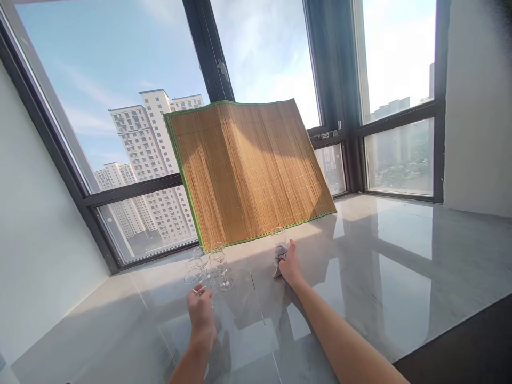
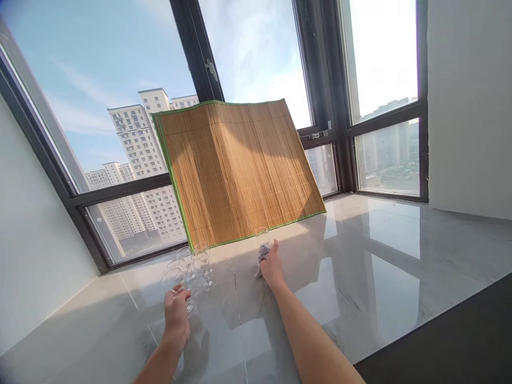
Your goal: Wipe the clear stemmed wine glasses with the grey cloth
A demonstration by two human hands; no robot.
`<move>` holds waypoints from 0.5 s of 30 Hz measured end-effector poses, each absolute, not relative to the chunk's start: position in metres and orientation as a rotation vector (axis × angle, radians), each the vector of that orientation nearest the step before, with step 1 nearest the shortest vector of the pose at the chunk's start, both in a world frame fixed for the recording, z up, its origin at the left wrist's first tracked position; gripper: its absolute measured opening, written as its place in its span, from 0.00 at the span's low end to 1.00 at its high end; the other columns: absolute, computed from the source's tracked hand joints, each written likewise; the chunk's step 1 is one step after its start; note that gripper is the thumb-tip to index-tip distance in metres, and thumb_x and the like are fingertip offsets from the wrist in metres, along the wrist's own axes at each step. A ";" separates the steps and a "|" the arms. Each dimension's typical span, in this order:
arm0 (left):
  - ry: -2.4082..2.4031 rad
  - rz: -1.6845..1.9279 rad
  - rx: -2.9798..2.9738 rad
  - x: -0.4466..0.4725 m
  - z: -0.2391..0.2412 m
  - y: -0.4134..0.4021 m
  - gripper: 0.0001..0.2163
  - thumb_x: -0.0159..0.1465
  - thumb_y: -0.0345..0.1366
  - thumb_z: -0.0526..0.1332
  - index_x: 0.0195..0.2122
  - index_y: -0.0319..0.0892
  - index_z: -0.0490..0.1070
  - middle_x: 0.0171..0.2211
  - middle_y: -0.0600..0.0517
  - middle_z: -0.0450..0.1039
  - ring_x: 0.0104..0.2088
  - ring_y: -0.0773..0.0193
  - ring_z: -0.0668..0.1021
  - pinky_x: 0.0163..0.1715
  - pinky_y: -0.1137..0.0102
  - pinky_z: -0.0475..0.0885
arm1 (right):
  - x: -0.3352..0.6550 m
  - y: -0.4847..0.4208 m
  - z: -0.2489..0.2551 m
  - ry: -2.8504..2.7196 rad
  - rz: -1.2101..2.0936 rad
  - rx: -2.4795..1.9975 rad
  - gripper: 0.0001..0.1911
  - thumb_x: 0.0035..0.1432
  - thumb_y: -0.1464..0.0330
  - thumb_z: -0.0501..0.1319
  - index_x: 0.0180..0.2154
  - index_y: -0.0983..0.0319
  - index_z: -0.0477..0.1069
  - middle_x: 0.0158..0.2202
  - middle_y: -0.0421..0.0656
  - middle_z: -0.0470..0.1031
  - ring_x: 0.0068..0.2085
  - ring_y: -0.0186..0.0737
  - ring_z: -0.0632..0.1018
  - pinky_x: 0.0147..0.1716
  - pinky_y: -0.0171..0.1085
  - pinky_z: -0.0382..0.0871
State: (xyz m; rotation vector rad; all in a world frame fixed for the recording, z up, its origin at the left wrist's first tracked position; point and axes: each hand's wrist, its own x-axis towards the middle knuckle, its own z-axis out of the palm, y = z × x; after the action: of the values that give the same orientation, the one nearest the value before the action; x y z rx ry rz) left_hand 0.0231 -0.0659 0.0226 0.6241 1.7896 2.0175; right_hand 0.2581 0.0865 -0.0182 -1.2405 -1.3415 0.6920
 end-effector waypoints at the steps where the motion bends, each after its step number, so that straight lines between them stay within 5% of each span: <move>1: 1.785 2.006 0.715 0.028 0.022 -0.065 0.16 0.48 0.34 0.61 0.40 0.45 0.64 0.30 0.58 0.63 0.31 0.66 0.69 0.34 0.68 0.63 | 0.258 0.087 -0.018 -1.335 0.693 -1.246 0.47 0.42 0.77 0.53 0.65 0.60 0.43 0.49 0.52 0.73 0.49 0.48 0.77 0.45 0.42 0.72; 9: 1.806 1.908 1.427 0.060 0.014 -0.055 0.11 0.53 0.37 0.60 0.38 0.44 0.68 0.31 0.54 0.67 0.35 0.62 0.73 0.40 0.67 0.67 | 0.259 0.081 -0.015 -1.261 0.707 -1.279 0.46 0.42 0.76 0.54 0.65 0.67 0.43 0.52 0.57 0.71 0.52 0.51 0.76 0.48 0.43 0.71; 15: 1.790 1.767 1.606 0.069 0.018 -0.058 0.07 0.55 0.37 0.59 0.34 0.43 0.69 0.35 0.50 0.72 0.37 0.60 0.75 0.39 0.68 0.68 | 0.260 0.056 0.002 -1.050 0.533 -1.255 0.42 0.52 0.72 0.52 0.67 0.64 0.38 0.54 0.56 0.69 0.52 0.54 0.75 0.47 0.46 0.70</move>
State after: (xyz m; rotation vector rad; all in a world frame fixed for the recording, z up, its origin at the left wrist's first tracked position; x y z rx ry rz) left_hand 0.0691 -0.0575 0.0183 1.6058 1.7905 1.7675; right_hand 0.2603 0.0564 0.0022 -1.2545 -1.0496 0.5325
